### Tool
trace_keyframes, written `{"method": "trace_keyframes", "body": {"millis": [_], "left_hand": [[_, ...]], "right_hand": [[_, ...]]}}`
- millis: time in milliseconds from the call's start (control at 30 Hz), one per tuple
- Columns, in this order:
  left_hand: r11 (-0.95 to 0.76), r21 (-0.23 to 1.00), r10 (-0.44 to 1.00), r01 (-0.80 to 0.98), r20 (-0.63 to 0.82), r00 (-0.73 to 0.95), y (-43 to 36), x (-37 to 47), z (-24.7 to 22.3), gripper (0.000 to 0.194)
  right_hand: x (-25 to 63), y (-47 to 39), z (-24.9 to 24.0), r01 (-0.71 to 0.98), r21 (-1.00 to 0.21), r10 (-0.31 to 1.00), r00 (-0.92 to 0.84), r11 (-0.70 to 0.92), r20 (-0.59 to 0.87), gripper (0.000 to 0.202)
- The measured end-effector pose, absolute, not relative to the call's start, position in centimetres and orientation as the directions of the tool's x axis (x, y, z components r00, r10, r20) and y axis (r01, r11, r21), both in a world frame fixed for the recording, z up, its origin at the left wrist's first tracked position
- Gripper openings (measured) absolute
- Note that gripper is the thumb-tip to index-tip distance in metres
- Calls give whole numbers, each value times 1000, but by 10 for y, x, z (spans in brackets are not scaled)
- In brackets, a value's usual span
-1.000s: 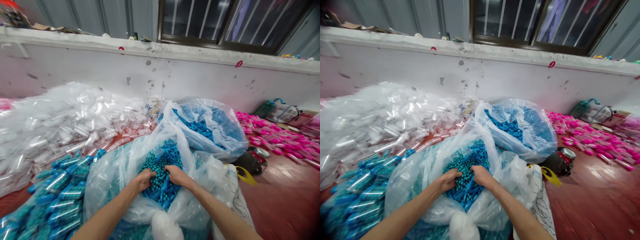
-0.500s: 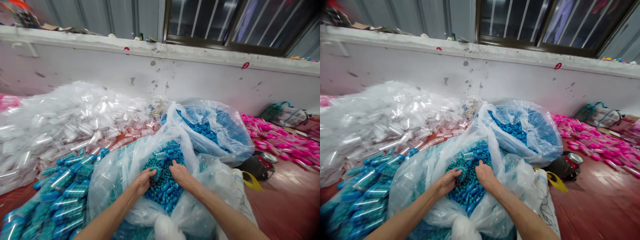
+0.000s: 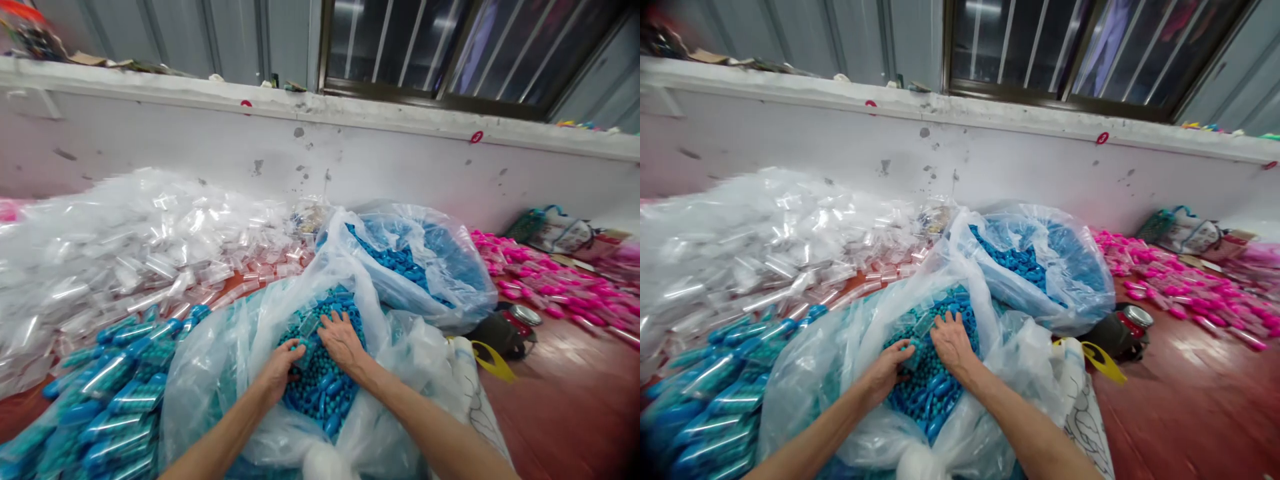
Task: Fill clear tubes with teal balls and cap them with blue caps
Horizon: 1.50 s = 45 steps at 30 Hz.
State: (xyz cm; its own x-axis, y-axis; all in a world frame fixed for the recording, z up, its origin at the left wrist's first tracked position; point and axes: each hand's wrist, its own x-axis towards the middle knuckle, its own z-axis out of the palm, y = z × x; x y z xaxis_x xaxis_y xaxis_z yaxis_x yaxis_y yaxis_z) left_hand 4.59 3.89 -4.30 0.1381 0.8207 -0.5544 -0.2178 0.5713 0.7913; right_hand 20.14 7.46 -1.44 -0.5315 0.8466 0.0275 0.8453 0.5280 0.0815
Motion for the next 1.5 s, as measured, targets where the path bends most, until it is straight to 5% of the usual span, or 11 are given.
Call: {"method": "trace_keyframes", "body": {"millis": [100, 233, 367, 500, 833, 1167, 1333, 1500], "left_hand": [[445, 885, 895, -135, -435, 97, 38, 50, -41, 35], [373, 925, 925, -73, -365, 100, 35, 54, -40, 37], [394, 911, 911, -120, -370, 182, 30, 53, -42, 43], [400, 899, 897, -178, -345, 275, 26, 54, -42, 57], [378, 918, 909, -120, -344, 237, 23, 56, -37, 77], [369, 901, 921, -230, -321, 220, 16, 56, -34, 92], [364, 901, 927, -237, -324, 192, 15, 57, -36, 84], [339, 926, 940, -166, -338, 35, 15, 65, -44, 60]], "right_hand": [[206, 65, -5, 887, 17, 887, -461, 461, 20, 15], [208, 53, -5, 834, -263, 842, -527, 486, -116, 14], [209, 52, -9, 729, -532, 848, -529, 430, -39, 23], [208, 52, -7, 655, -660, 883, -469, 368, 28, 31], [208, 48, 0, 539, -788, 922, -377, 296, 88, 28], [210, 49, -5, 452, -868, 892, -451, 204, -25, 29], [211, 46, -8, 426, -879, 872, -490, 216, -23, 31], [205, 36, -15, 501, -765, 862, -489, 404, 135, 32]]}}
